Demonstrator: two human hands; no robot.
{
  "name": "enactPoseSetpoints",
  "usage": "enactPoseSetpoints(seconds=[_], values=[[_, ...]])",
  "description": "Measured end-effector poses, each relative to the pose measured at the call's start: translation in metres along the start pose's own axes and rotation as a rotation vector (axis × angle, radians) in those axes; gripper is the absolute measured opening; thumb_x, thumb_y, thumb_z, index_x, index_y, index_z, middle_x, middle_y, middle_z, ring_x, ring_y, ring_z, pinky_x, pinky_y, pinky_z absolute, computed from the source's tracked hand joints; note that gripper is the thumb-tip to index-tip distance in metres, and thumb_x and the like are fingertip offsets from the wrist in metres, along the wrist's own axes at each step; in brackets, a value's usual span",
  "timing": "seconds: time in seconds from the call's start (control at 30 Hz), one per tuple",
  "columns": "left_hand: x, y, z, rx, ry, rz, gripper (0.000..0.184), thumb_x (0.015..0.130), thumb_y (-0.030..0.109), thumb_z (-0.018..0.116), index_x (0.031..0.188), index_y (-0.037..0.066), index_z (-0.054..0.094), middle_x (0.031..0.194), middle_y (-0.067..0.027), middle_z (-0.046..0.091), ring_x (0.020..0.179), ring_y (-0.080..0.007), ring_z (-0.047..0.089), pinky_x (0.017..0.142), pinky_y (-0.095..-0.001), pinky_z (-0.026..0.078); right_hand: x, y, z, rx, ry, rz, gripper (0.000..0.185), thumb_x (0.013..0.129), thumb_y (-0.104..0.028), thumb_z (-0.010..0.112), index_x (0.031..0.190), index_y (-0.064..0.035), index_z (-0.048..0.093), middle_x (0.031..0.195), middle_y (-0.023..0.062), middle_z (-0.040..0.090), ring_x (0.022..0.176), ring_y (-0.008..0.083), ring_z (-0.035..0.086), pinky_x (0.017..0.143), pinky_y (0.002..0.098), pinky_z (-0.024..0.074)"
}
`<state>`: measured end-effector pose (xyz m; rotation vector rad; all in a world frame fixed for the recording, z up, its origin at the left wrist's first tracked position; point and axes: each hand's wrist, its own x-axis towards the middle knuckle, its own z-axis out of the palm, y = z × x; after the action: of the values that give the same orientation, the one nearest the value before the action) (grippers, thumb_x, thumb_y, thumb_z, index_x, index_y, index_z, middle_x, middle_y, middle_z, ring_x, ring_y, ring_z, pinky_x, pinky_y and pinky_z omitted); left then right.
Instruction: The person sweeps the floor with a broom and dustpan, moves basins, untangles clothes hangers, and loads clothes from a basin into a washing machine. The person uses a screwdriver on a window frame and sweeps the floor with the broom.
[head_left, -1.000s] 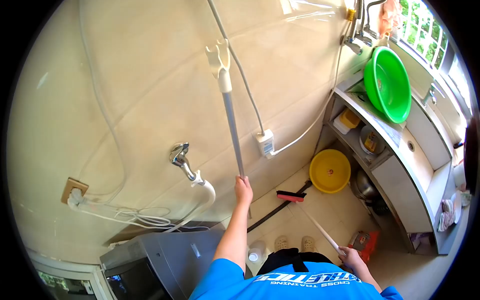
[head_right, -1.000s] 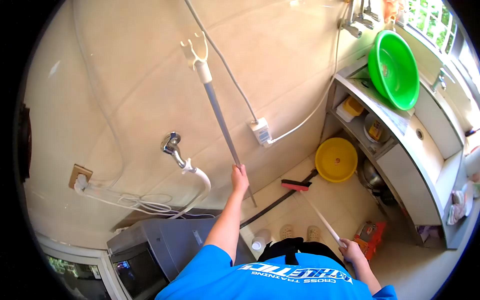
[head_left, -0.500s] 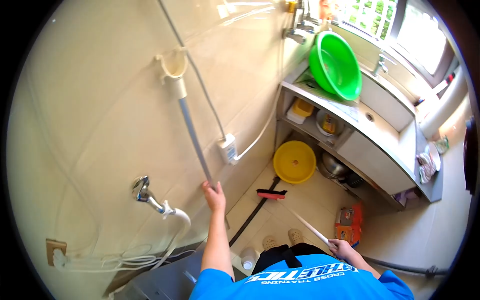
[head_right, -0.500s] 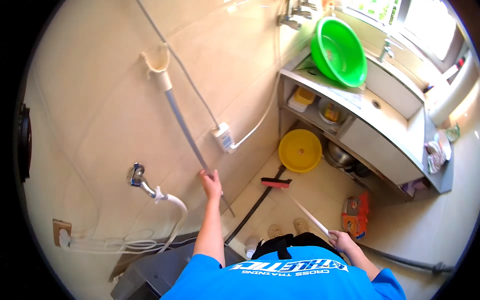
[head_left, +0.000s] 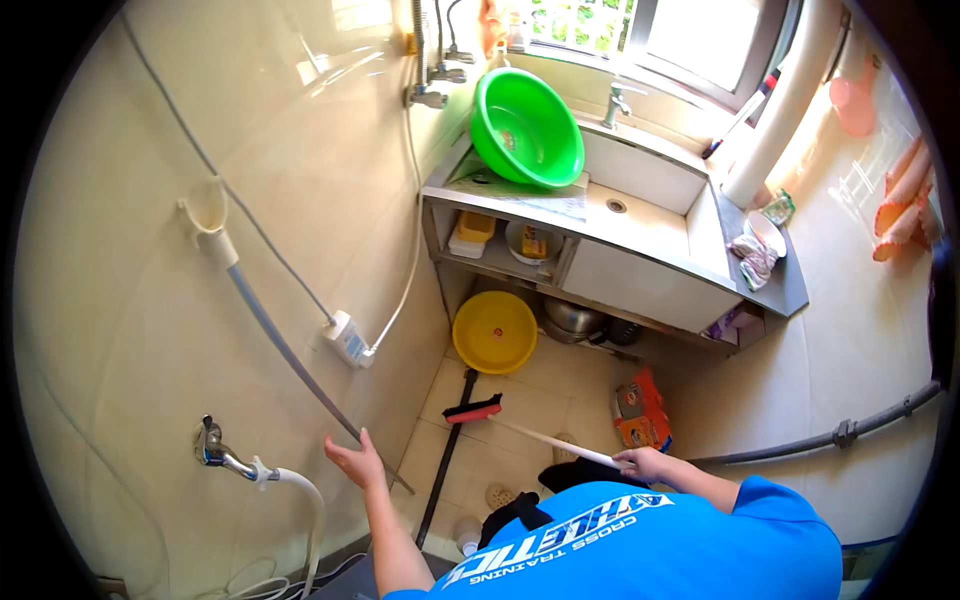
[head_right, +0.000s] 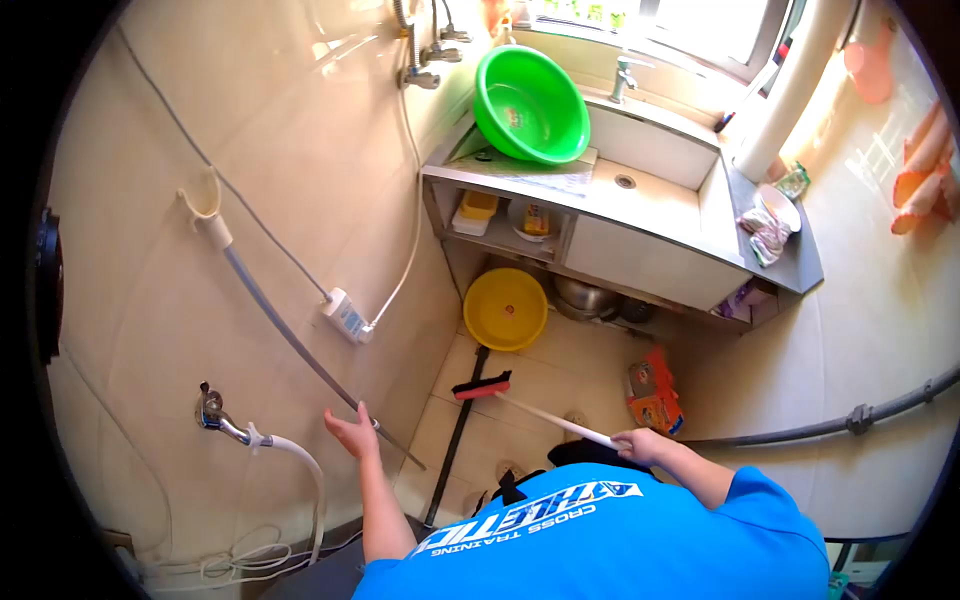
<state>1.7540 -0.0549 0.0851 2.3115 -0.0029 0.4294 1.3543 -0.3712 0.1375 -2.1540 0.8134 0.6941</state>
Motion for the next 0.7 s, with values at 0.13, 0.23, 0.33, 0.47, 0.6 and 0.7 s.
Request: enactPoseSetpoints(seconds=[0.13,0.23,0.33,0.47,0.6,0.7], values=[[-0.028,-0.003,-0.009,0.067,-0.009,-0.074,0.075,0.068,0.022,0.071,0.122,-0.004,0.026,0.122,-0.0256,0.033,0.113,-0.0393,0.035,0.095,-0.0442,0.031,0.007,0.027,-0.006,-0.013,0.029,-0.002,0.039,0.076,-0.019,0.061,0.114,-0.0158,0.053,0.098,0.0167,0.060,0.089,0.0311,0.058,0.078,0.0362,0.0462],[-0.053,-0.012,-0.012,0.155,-0.025,-0.114,0.079,0.066,0.024,0.073,0.122,-0.005,0.025,0.121,-0.0264,0.033,0.113,-0.0390,0.034,0.095,-0.0441,0.030,0.007,0.032,-0.024,0.034,-0.020,0.104,0.040,0.077,-0.016,0.059,0.117,-0.0141,0.051,0.090,0.0127,0.062,0.079,0.0226,0.061,0.069,0.0336,0.0490],[-0.078,-0.018,-0.012,0.235,-0.095,-0.152,0.080,0.065,0.025,0.073,0.122,-0.006,0.025,0.120,-0.0271,0.033,0.113,-0.0397,0.034,0.095,-0.0440,0.030,0.008,0.041,-0.042,0.134,-0.080,0.188,0.040,0.078,-0.015,0.058,0.117,-0.0124,0.050,0.092,0.0138,0.062,0.076,0.0234,0.061,0.066,0.0335,0.0494],[-0.112,-0.034,-0.002,0.336,-0.188,-0.230,0.079,0.066,0.024,0.073,0.122,-0.007,0.026,0.121,-0.0274,0.033,0.113,-0.0392,0.035,0.096,-0.0422,0.031,0.010,0.059,-0.061,0.156,-0.036,0.211,0.038,0.079,-0.014,0.057,0.116,-0.0101,0.049,0.093,0.0155,0.061,0.070,0.0243,0.061,0.061,0.0335,0.0492],[-0.146,-0.032,0.014,0.441,-0.437,-0.409,0.071,0.067,0.021,0.071,0.118,-0.009,0.032,0.119,-0.0279,0.039,0.111,-0.0381,0.039,0.095,-0.0395,0.032,0.026,0.098,-0.073,0.195,-0.070,0.289,0.040,0.079,-0.016,0.057,0.117,-0.0089,0.047,0.092,0.0176,0.060,0.075,0.0294,0.060,0.065,0.0350,0.0480],[-0.164,-0.021,0.028,0.513,-0.541,-0.476,0.064,0.067,0.022,0.070,0.114,-0.009,0.039,0.113,-0.0266,0.045,0.107,-0.0373,0.043,0.093,-0.0388,0.035,0.050,0.138,-0.076,0.180,-0.109,0.292,0.042,0.078,-0.017,0.056,0.118,-0.0086,0.046,0.094,0.0189,0.059,0.083,0.0322,0.058,0.071,0.0364,0.0470]])
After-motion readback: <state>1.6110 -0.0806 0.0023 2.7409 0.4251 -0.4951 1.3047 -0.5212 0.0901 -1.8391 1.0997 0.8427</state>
